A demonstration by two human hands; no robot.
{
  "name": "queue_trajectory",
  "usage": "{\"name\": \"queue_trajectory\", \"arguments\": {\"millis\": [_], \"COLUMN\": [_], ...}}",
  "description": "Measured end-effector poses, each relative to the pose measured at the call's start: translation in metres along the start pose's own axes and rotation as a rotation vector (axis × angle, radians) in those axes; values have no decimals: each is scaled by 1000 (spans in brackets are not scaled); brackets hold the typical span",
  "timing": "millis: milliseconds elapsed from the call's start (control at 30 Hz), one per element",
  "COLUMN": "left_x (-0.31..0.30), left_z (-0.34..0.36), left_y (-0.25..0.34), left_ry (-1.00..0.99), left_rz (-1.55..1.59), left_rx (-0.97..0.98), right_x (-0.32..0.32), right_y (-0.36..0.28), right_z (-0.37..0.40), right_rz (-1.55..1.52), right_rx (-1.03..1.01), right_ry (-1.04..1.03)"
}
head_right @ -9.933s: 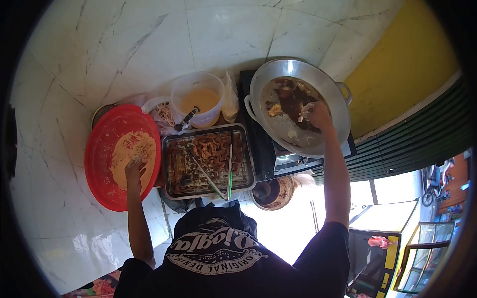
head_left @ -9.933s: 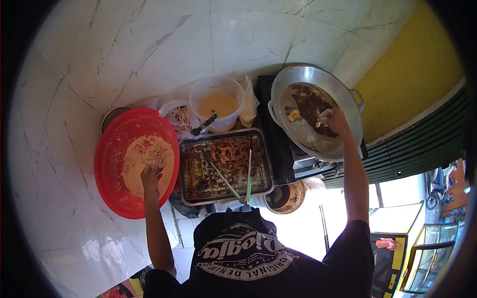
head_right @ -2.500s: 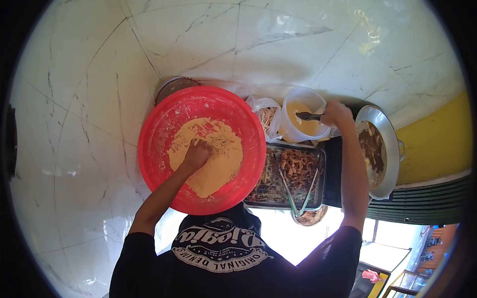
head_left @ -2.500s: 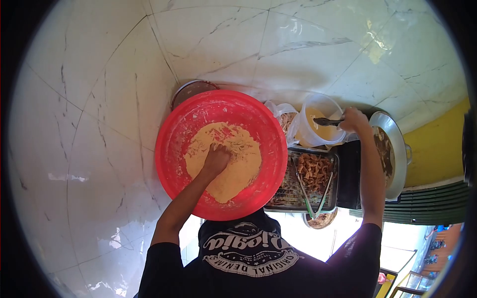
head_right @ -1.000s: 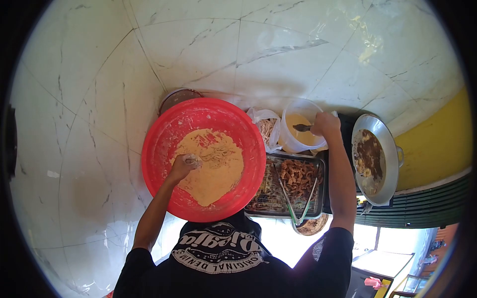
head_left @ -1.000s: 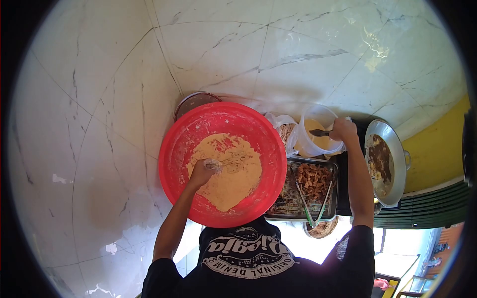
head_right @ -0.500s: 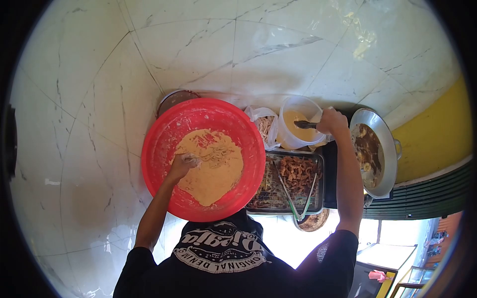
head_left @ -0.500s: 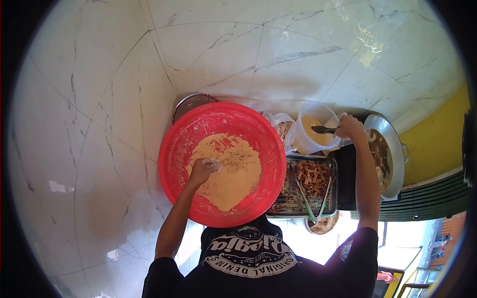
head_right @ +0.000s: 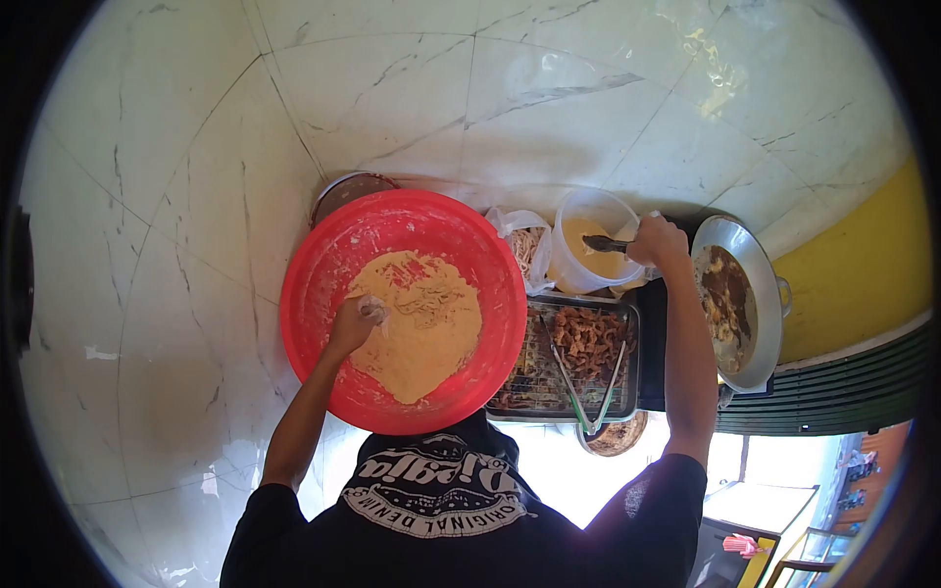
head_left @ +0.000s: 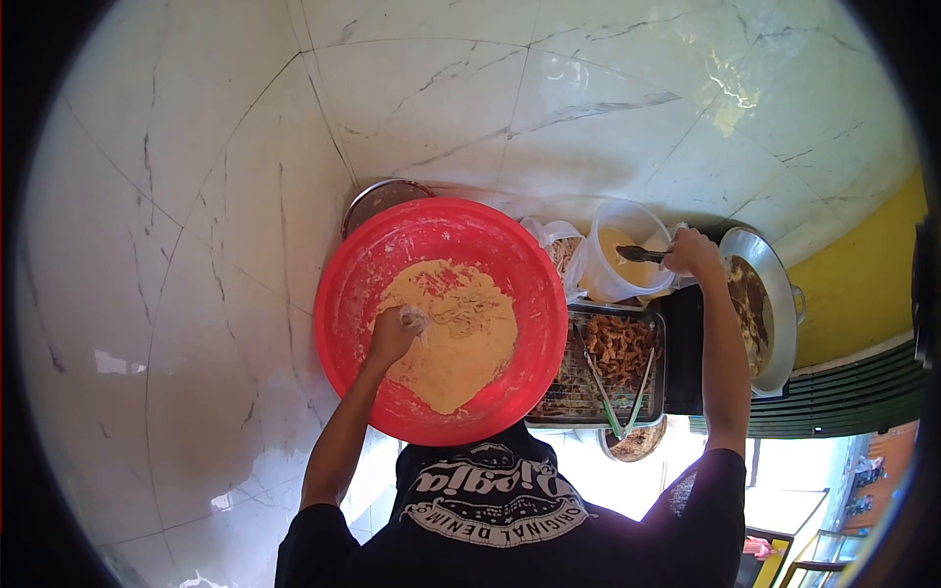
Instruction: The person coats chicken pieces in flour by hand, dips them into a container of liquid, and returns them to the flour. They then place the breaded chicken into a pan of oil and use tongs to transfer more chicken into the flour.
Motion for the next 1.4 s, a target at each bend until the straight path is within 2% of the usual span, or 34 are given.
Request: {"name": "queue_trajectory", "arguments": {"millis": [67, 133, 233, 467, 667, 733, 900, 967, 1000, 1033, 1100, 1233, 1300, 1400], "left_x": [-7, -1, -2, -4, -5, -7, -13, -15, -16, -18, -18, -16, -12, -11], "left_z": [-3, 0, 4, 6, 3, 2, 5, 5, 4, 4, 3, 4, 3, 4], "left_y": [4, -5, -5, -2, -13, -18, -19, -19, -19, -19, -17, -3, -4, 5], "left_ry": [68, 17, 3, 17, 12, 33, 69, 79, 83, 89, 78, -10, -23, -43], "left_rz": [26, 545, 621, 631, 562, 545, 530, 532, 526, 520, 478, 390, 415, 394], "left_rx": [28, -130, -223, -207, -184, -169, -204, -207, -198, -187, -156, -51, -12, 31], "right_x": [-1, 2, -2, -1, -14, -35, -72, -75, -80, -78, -52, 5, 52, 89], "right_y": [1, 3, -2, -4, 3, -3, -34, -59, -76, -87, -121, -187, -212, -234], "right_z": [-2, -5, 0, -1, 1, 13, 50, 64, 80, 86, 93, 117, 119, 129], "right_rz": [-5, -35, -14, 61, 37, 32, -66, -164, -154, -159, -224, -108, -77, -96], "right_rx": [1, 11, 11, -9, 29, -46, -109, -248, -414, -414, -456, -709, -784, -878], "right_ry": [15, 40, 35, -14, 103, 279, 318, 285, 461, 456, 108, 22, -72, -170]}}
Point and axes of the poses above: each hand's wrist, its own z-axis away from the middle knuckle, its own x-axis out of the palm, y = z × x, the point moved 8 cm from there along -z, towards the middle knuckle, and after that the axes turned 4 degrees about -x, right-handed, at the moved point
